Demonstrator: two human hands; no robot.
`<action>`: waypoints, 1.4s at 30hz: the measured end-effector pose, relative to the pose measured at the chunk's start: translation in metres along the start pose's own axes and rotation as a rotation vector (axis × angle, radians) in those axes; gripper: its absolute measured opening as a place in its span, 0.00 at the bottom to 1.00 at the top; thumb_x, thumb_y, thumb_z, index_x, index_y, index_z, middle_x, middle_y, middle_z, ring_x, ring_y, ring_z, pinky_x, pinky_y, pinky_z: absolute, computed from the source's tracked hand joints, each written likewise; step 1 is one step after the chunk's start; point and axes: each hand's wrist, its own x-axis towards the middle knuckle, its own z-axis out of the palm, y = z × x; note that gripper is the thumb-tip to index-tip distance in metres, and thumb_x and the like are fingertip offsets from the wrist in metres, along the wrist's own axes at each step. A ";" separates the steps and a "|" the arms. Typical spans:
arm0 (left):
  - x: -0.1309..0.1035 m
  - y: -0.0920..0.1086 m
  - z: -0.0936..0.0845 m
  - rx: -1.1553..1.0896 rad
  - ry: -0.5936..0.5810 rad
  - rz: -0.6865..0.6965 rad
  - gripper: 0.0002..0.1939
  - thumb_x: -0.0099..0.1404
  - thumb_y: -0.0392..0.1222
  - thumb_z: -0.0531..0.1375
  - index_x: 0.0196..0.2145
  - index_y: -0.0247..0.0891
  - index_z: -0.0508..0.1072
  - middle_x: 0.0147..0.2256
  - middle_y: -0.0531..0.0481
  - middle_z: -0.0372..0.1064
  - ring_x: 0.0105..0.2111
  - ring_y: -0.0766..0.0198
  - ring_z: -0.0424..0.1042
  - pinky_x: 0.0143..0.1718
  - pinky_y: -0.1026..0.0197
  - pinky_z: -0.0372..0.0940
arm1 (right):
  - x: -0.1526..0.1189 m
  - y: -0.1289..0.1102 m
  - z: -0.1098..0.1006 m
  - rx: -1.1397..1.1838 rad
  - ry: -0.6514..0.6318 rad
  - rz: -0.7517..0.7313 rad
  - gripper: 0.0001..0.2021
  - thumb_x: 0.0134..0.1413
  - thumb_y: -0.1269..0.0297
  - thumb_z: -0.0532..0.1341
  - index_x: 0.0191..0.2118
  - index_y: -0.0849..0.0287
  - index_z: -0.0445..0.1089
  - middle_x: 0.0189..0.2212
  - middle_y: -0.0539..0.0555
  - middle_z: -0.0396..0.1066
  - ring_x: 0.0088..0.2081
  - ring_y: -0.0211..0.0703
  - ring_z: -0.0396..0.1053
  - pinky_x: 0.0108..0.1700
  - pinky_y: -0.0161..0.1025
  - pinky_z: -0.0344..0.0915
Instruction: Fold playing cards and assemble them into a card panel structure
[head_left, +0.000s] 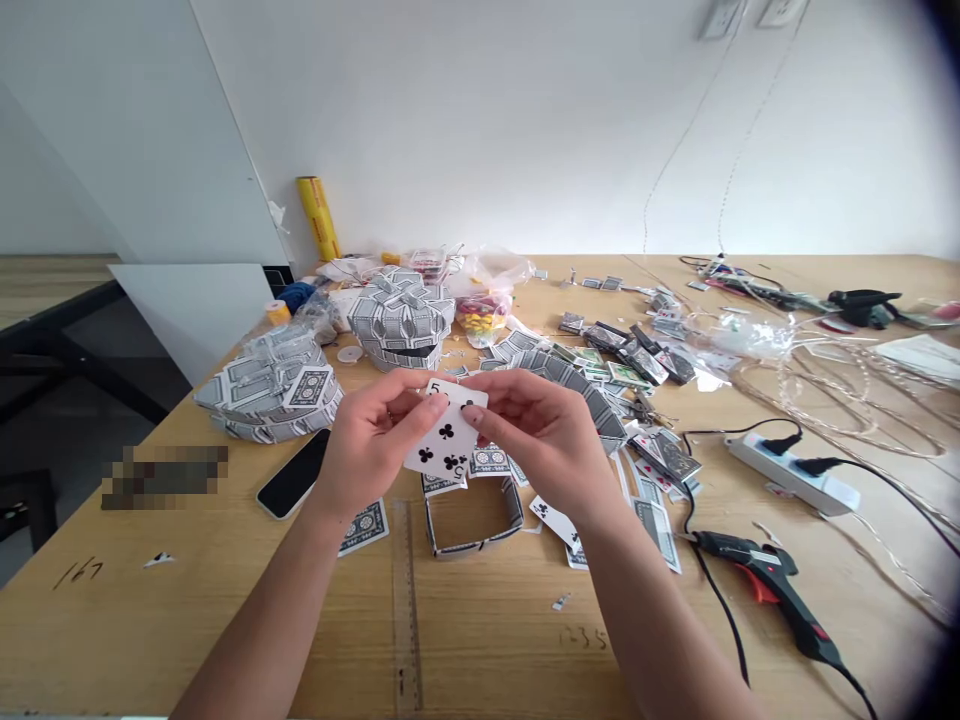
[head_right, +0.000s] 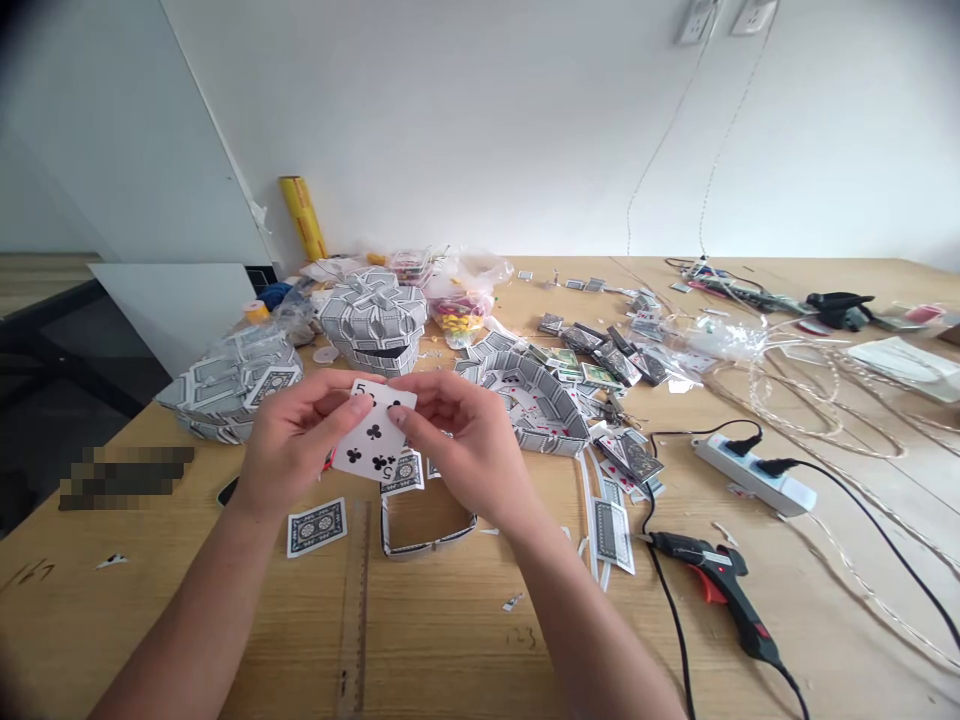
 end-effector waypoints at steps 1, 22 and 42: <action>-0.001 -0.001 0.000 -0.001 -0.016 -0.014 0.08 0.74 0.45 0.66 0.48 0.44 0.82 0.21 0.59 0.68 0.17 0.72 0.57 0.17 0.68 0.53 | 0.000 0.002 -0.001 -0.020 0.005 -0.010 0.09 0.62 0.64 0.72 0.47 0.55 0.82 0.32 0.51 0.78 0.33 0.39 0.75 0.36 0.39 0.74; 0.004 0.000 -0.006 0.259 -0.098 0.246 0.05 0.75 0.39 0.65 0.45 0.44 0.82 0.36 0.53 0.81 0.32 0.67 0.77 0.32 0.65 0.71 | 0.001 0.000 -0.018 0.033 0.035 0.110 0.07 0.57 0.61 0.77 0.40 0.54 0.86 0.36 0.53 0.84 0.36 0.43 0.80 0.40 0.41 0.80; 0.005 -0.002 0.005 0.346 -0.015 0.165 0.09 0.74 0.50 0.67 0.42 0.43 0.82 0.33 0.52 0.80 0.30 0.64 0.76 0.33 0.62 0.71 | -0.007 -0.002 -0.019 -0.285 0.070 -0.030 0.07 0.63 0.59 0.75 0.46 0.50 0.86 0.41 0.53 0.84 0.43 0.49 0.81 0.50 0.49 0.79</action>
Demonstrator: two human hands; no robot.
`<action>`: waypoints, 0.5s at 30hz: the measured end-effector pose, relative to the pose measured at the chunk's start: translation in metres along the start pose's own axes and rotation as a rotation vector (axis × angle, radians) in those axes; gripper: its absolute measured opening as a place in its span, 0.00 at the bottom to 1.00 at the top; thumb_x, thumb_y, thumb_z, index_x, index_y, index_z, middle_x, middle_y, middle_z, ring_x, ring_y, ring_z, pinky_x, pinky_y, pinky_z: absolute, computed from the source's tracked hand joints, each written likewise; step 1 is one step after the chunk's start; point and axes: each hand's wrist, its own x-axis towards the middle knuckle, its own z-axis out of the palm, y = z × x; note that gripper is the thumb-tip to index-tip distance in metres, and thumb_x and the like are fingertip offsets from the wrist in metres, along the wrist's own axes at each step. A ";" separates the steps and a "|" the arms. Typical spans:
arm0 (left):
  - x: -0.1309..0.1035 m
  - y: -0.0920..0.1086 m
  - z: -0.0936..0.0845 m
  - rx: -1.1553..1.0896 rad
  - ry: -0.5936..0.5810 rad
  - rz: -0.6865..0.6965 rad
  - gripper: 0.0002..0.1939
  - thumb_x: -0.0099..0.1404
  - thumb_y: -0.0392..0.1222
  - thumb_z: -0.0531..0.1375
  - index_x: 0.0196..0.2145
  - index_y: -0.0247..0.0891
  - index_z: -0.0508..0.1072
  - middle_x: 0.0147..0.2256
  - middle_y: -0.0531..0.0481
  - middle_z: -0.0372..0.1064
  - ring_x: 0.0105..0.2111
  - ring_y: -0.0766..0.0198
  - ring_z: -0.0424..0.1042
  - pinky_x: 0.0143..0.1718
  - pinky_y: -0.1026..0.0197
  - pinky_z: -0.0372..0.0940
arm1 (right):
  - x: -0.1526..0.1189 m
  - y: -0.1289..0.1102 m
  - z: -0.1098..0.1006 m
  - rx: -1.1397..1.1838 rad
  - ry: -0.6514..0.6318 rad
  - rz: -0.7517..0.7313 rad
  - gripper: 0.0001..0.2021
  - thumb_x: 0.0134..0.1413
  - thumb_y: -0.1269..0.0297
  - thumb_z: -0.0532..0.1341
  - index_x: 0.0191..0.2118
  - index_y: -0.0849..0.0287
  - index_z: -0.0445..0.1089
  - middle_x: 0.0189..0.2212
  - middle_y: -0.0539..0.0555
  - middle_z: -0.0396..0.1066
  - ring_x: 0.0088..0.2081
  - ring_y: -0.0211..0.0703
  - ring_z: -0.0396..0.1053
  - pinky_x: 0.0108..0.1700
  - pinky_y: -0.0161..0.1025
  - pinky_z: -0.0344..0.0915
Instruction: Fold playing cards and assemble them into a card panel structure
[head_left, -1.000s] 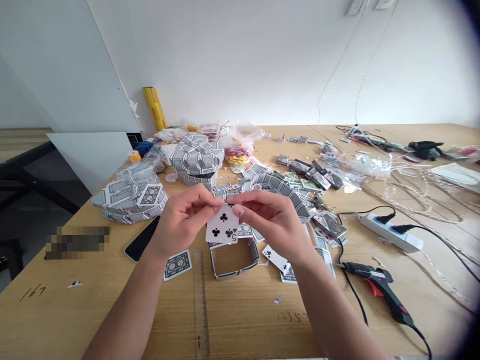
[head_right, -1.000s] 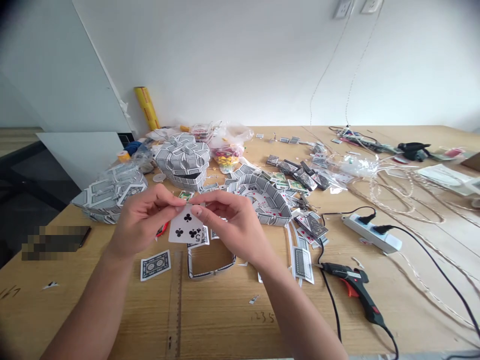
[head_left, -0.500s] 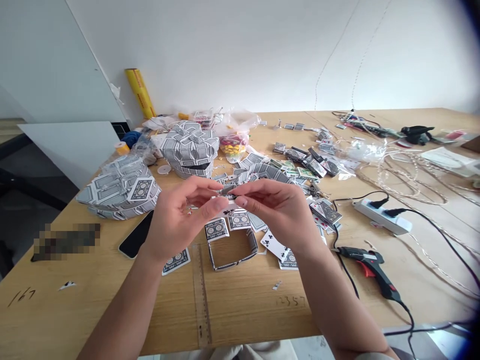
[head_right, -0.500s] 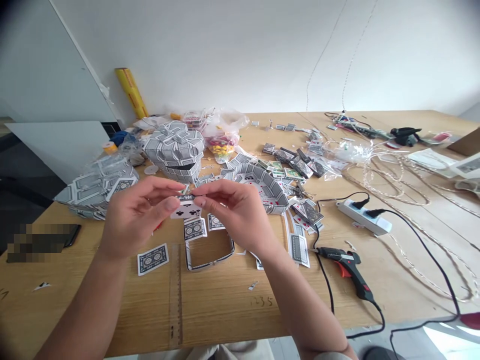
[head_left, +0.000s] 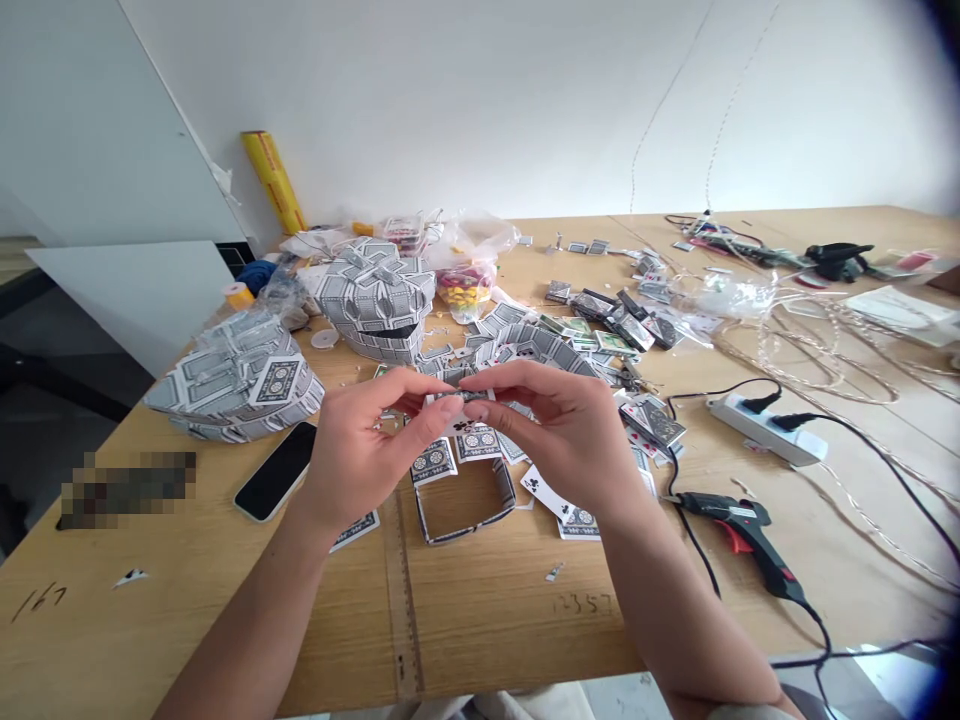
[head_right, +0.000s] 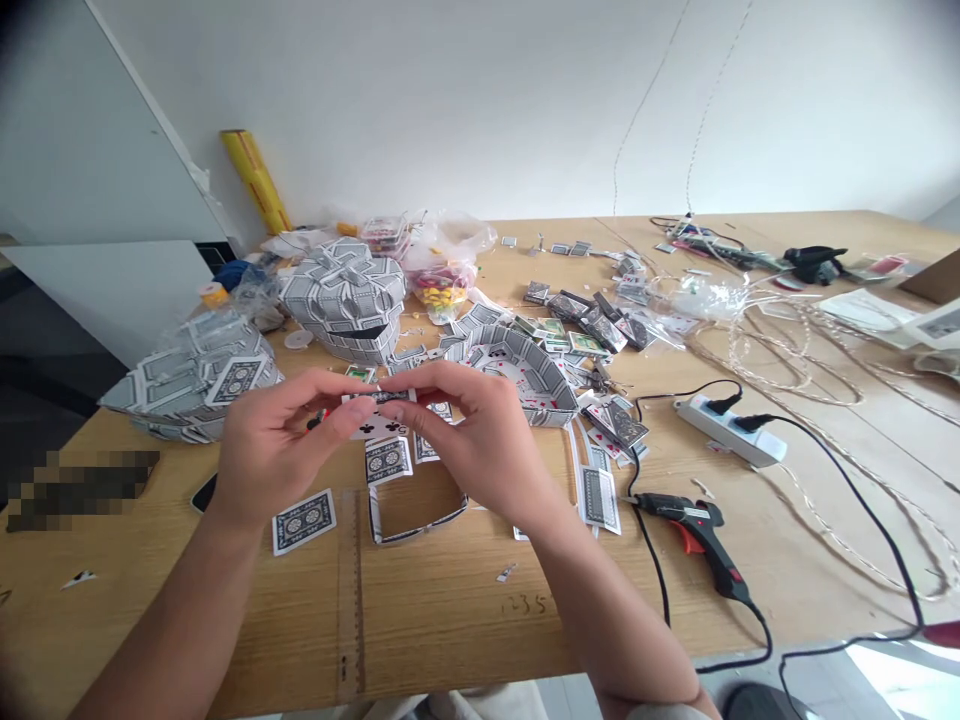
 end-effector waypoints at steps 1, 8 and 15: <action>0.001 -0.002 0.000 -0.058 -0.028 -0.029 0.11 0.74 0.52 0.67 0.42 0.43 0.82 0.33 0.51 0.79 0.31 0.64 0.75 0.33 0.62 0.71 | 0.001 0.001 0.000 0.032 0.003 0.016 0.07 0.62 0.59 0.75 0.45 0.50 0.86 0.41 0.53 0.84 0.42 0.49 0.81 0.49 0.49 0.79; 0.009 -0.023 0.002 -0.493 -0.314 -0.283 0.28 0.73 0.72 0.57 0.42 0.43 0.74 0.32 0.48 0.74 0.29 0.60 0.73 0.29 0.59 0.69 | 0.008 0.002 -0.002 0.317 -0.004 0.120 0.10 0.57 0.59 0.78 0.44 0.52 0.85 0.36 0.53 0.83 0.35 0.48 0.82 0.42 0.48 0.82; 0.009 -0.014 -0.001 -0.686 -0.422 -0.306 0.18 0.74 0.61 0.64 0.41 0.44 0.74 0.43 0.43 0.78 0.44 0.53 0.80 0.48 0.49 0.78 | 0.006 -0.002 -0.018 0.329 -0.132 0.081 0.11 0.60 0.58 0.76 0.47 0.51 0.85 0.40 0.53 0.83 0.39 0.48 0.82 0.45 0.49 0.82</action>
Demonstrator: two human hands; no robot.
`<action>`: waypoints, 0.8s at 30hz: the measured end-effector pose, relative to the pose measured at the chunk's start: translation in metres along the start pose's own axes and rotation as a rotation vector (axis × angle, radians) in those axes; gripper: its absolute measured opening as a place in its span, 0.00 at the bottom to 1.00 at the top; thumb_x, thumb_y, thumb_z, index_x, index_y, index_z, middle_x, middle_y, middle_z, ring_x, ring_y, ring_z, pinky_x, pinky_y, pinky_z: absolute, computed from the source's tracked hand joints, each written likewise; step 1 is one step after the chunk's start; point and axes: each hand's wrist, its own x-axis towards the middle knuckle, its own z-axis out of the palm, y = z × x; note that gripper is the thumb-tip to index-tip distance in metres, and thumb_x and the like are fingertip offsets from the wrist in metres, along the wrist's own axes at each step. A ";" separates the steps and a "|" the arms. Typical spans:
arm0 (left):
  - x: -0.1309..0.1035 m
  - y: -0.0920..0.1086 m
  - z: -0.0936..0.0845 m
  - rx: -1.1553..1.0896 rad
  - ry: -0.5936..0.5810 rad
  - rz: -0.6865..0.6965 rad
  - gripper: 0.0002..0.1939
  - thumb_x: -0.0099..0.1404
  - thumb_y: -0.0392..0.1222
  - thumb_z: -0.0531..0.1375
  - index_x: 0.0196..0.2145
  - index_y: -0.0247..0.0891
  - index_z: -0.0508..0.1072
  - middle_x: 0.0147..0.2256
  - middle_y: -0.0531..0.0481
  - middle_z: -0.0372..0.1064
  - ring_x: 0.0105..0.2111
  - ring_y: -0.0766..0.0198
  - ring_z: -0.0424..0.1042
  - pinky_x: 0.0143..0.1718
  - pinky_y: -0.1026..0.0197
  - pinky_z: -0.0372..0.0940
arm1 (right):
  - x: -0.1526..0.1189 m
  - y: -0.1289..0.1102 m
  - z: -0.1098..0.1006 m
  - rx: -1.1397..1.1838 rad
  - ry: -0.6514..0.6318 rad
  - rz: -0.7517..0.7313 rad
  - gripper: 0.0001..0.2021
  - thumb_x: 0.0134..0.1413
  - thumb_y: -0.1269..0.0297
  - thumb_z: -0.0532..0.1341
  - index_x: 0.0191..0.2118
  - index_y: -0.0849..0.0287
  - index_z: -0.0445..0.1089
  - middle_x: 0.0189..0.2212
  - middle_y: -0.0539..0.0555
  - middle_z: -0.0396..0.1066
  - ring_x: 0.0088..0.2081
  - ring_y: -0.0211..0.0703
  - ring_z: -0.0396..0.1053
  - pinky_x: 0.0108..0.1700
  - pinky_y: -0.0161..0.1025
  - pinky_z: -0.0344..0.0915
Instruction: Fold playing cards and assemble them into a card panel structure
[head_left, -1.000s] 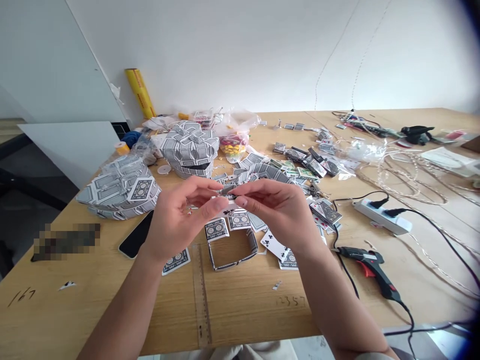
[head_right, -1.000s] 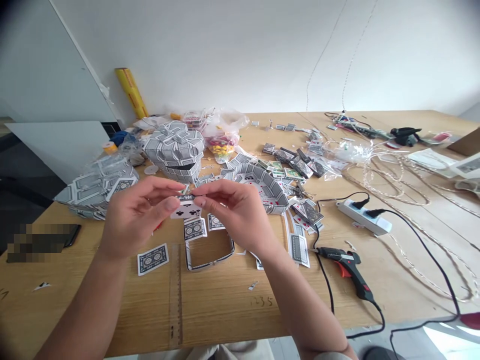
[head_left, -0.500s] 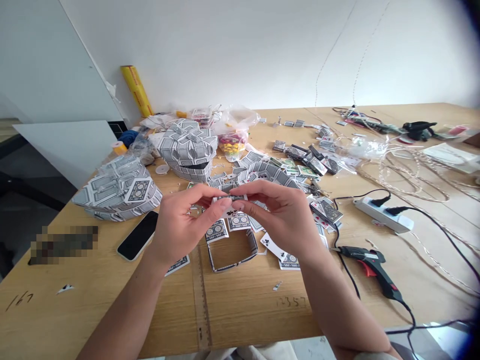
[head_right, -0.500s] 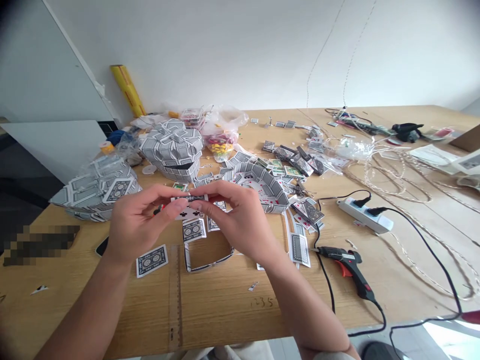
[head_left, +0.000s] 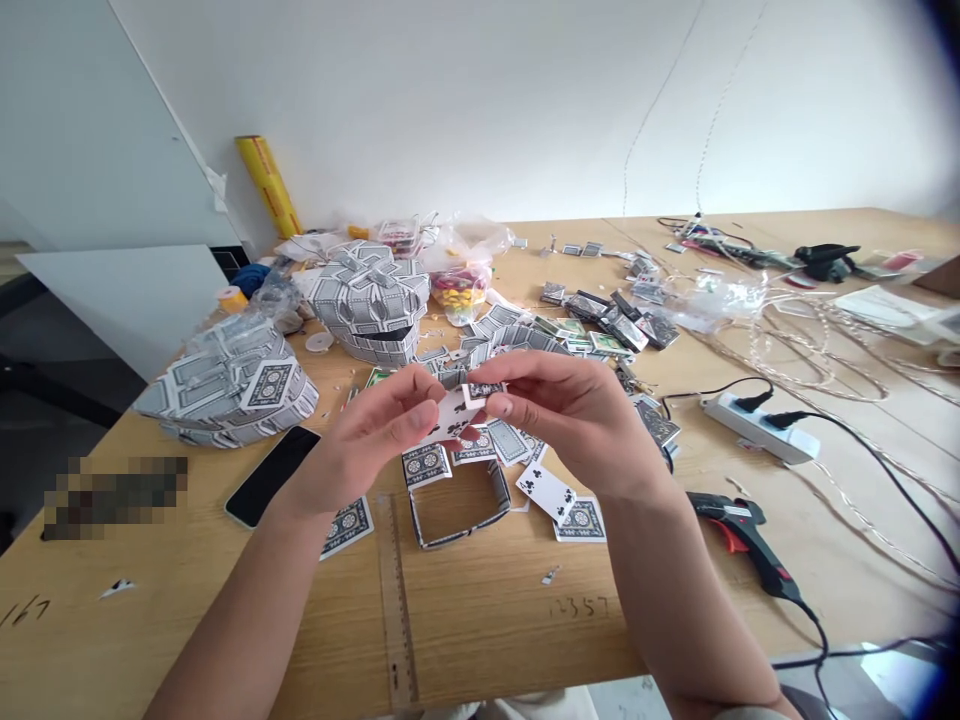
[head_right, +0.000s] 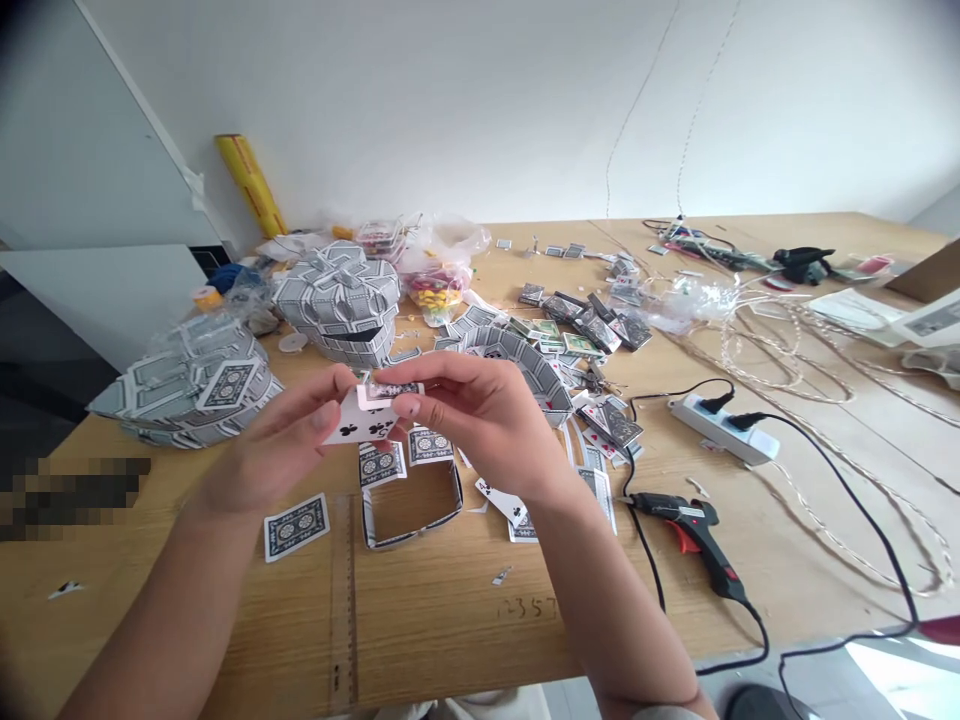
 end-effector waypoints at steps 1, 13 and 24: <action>-0.001 0.003 0.001 0.021 -0.003 0.010 0.18 0.73 0.61 0.65 0.41 0.44 0.75 0.43 0.43 0.78 0.44 0.53 0.79 0.48 0.49 0.78 | -0.001 -0.003 -0.003 -0.009 -0.031 -0.005 0.10 0.62 0.58 0.75 0.48 0.51 0.85 0.41 0.53 0.83 0.41 0.48 0.82 0.46 0.48 0.82; -0.033 -0.084 0.029 1.129 0.121 0.327 0.14 0.75 0.45 0.66 0.56 0.45 0.78 0.56 0.43 0.77 0.56 0.49 0.77 0.59 0.43 0.72 | -0.038 0.093 -0.063 -0.216 0.200 0.204 0.10 0.59 0.57 0.70 0.40 0.59 0.82 0.35 0.54 0.81 0.34 0.41 0.74 0.40 0.42 0.70; -0.028 -0.115 0.048 1.353 0.117 0.403 0.12 0.75 0.44 0.66 0.55 0.45 0.79 0.55 0.42 0.78 0.53 0.48 0.77 0.57 0.42 0.69 | -0.061 0.131 -0.056 -0.222 0.154 0.286 0.20 0.62 0.46 0.69 0.37 0.61 0.76 0.23 0.45 0.65 0.25 0.35 0.57 0.28 0.36 0.53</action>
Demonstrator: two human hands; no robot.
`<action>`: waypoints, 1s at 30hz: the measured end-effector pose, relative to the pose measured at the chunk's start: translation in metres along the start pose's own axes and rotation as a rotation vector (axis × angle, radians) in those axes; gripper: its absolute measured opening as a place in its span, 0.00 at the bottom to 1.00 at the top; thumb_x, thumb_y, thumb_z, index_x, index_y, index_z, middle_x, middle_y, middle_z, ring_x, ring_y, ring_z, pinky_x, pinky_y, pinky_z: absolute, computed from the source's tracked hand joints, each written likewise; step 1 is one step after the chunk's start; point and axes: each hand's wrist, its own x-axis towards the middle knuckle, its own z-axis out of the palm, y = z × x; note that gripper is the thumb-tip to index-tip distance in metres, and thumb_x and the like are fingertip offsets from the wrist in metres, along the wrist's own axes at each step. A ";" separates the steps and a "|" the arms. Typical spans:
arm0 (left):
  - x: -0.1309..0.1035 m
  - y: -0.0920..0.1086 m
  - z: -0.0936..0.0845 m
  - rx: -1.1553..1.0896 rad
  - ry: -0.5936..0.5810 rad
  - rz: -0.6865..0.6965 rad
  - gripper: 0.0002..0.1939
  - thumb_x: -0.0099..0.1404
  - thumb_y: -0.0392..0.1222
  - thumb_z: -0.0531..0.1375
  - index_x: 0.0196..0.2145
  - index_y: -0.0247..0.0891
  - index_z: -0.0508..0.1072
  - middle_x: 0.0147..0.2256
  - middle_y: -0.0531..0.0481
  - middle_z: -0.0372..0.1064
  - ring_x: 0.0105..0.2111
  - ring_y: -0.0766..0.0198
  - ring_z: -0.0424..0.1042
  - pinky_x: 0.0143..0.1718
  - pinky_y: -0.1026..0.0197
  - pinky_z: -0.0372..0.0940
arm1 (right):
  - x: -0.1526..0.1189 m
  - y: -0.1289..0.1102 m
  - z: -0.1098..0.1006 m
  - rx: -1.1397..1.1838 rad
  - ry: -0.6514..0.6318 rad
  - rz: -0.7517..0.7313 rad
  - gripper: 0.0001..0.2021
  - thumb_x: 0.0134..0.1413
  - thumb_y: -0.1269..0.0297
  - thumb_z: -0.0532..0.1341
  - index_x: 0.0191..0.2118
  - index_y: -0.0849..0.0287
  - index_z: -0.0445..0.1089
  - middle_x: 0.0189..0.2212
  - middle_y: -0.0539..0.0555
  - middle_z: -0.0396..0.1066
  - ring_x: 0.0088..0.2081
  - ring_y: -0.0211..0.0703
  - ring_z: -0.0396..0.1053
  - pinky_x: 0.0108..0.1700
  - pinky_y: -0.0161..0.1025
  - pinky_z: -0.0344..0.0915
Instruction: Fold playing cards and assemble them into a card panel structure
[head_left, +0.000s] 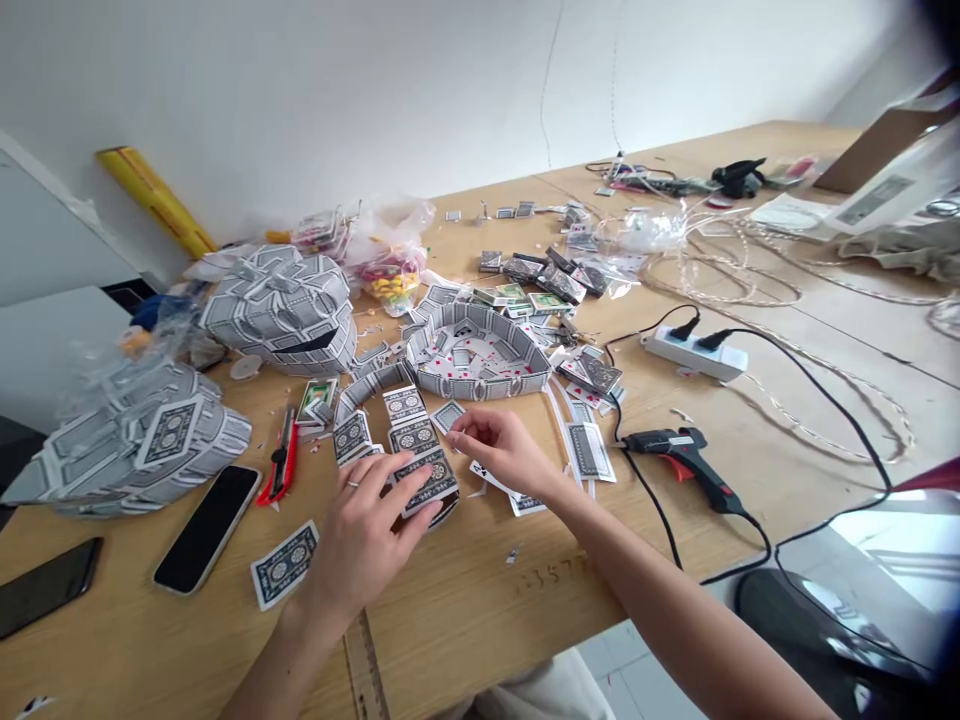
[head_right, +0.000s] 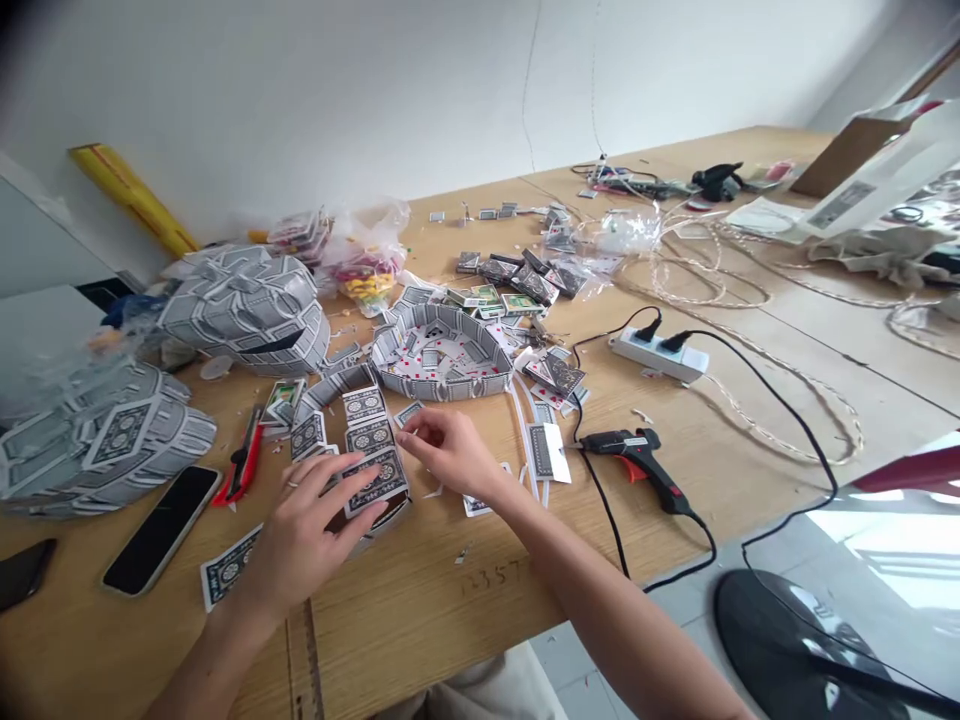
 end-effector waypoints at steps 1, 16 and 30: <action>0.000 0.000 0.001 -0.003 -0.008 0.001 0.12 0.76 0.43 0.65 0.55 0.45 0.79 0.54 0.42 0.78 0.53 0.48 0.77 0.57 0.42 0.69 | 0.000 0.000 -0.001 -0.002 -0.024 0.007 0.20 0.62 0.45 0.69 0.36 0.61 0.76 0.23 0.45 0.64 0.25 0.35 0.57 0.28 0.36 0.52; -0.006 -0.002 0.003 -0.041 -0.047 -0.008 0.12 0.75 0.43 0.65 0.54 0.44 0.79 0.55 0.41 0.77 0.54 0.48 0.76 0.58 0.43 0.68 | -0.001 0.007 0.002 0.006 -0.150 0.047 0.22 0.57 0.45 0.73 0.32 0.59 0.69 0.24 0.46 0.68 0.25 0.34 0.63 0.27 0.34 0.59; -0.007 0.001 0.005 -0.092 -0.116 -0.020 0.14 0.77 0.40 0.61 0.56 0.40 0.79 0.58 0.40 0.75 0.58 0.47 0.73 0.60 0.43 0.63 | 0.000 0.025 0.000 0.052 -0.290 0.104 0.22 0.60 0.41 0.70 0.39 0.54 0.67 0.25 0.47 0.74 0.22 0.39 0.71 0.20 0.32 0.63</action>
